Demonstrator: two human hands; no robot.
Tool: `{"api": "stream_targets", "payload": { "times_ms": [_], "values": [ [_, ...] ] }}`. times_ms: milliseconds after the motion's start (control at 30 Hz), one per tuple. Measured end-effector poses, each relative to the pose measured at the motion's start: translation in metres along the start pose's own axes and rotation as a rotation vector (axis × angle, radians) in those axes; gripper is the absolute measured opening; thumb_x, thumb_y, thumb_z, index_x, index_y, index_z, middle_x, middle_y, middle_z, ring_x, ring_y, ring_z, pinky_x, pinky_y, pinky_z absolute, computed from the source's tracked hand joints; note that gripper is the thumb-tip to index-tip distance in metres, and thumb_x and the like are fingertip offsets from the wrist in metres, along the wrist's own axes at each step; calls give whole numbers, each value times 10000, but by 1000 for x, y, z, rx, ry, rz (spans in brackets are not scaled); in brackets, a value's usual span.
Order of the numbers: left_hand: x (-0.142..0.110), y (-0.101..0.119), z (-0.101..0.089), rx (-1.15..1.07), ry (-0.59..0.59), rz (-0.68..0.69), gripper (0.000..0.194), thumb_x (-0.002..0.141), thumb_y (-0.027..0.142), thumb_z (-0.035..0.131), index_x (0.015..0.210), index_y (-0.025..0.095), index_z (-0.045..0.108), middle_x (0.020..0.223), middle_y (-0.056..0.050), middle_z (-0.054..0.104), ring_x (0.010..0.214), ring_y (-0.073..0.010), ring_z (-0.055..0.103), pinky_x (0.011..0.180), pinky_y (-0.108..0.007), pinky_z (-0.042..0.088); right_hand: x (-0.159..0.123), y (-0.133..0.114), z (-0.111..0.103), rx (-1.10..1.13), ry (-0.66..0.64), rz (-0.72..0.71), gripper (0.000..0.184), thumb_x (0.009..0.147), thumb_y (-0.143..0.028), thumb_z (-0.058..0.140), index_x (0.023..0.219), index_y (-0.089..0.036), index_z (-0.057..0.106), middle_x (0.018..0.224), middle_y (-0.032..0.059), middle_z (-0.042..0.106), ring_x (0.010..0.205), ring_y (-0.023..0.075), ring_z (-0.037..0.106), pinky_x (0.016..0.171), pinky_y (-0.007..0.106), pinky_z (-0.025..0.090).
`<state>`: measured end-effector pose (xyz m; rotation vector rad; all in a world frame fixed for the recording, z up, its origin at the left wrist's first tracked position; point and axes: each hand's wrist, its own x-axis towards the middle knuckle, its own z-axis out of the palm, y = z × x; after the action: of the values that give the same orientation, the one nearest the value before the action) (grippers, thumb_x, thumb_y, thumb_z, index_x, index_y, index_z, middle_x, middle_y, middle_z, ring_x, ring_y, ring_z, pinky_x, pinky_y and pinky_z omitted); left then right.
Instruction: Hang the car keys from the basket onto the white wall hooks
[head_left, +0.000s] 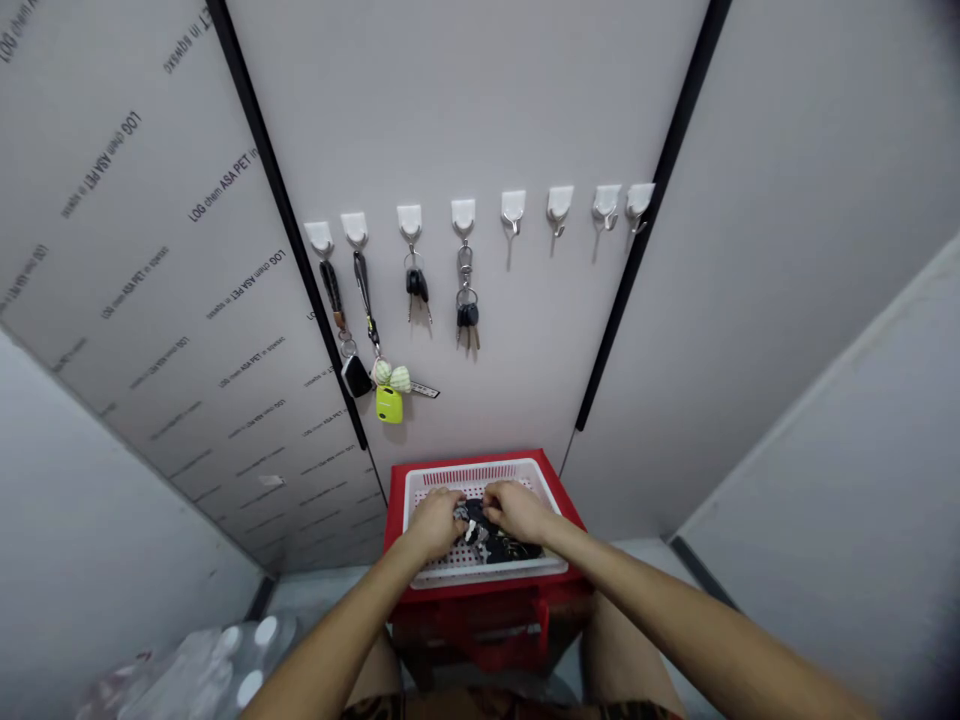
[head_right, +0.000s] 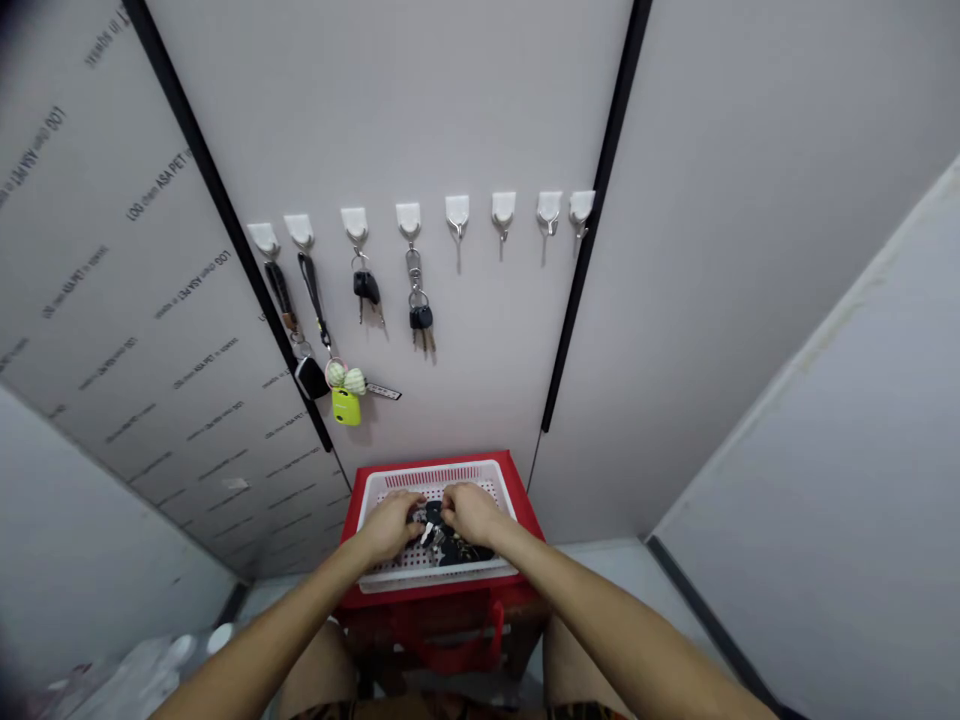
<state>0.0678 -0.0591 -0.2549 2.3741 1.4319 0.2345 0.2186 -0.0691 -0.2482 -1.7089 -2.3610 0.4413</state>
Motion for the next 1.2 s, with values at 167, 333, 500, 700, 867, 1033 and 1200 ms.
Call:
{"api": "stream_targets", "payload": {
  "times_ms": [167,333,500,700,867,1033,1200],
  "values": [
    [1,-3,-3,18,-29,-81,196,600,193,423,720,148,572,765,-67,571,742,-164,480,645,-250,339,-2,11,-2,110,4,88,281,590,-99,348,767,-150,561,725,46,594,657,123,508,590,207,338],
    [7,4,-18,-286,-27,-110,175,617,221,412,597,131,561,515,17,494,506,-82,419,485,-182,302,-4,4,-10,279,80,21,322,572,-109,369,825,-147,564,825,49,582,746,140,499,675,232,343],
    [15,17,-53,-694,-4,-50,165,593,248,449,552,110,529,418,57,391,414,-45,323,414,-164,251,1,-16,-30,667,99,-116,224,640,-225,394,764,-129,553,694,18,577,619,105,493,581,207,369],
    [29,43,-97,-983,135,-13,79,557,195,488,589,127,463,432,65,411,387,-44,373,412,-172,307,12,-27,-73,816,323,-120,218,638,-323,436,597,-122,511,506,-21,488,471,65,416,474,184,338],
    [43,83,-146,-854,578,211,50,570,114,473,614,134,464,552,37,468,525,-56,442,534,-180,370,27,-37,-149,796,655,-103,258,622,-358,437,513,-127,473,418,-43,414,398,49,358,403,172,301],
    [51,125,-197,-564,796,367,197,608,90,444,784,134,520,779,-15,530,711,-84,476,691,-217,380,49,-45,-228,708,1021,-180,288,618,-389,422,570,-118,507,469,-29,452,439,59,392,439,181,323],
    [67,142,-224,-422,826,377,304,617,67,425,905,126,502,910,-42,517,809,-111,473,763,-258,361,68,-44,-263,591,1201,-73,303,628,-386,403,576,-111,521,483,-10,476,465,77,429,491,215,358]
  ]
}}
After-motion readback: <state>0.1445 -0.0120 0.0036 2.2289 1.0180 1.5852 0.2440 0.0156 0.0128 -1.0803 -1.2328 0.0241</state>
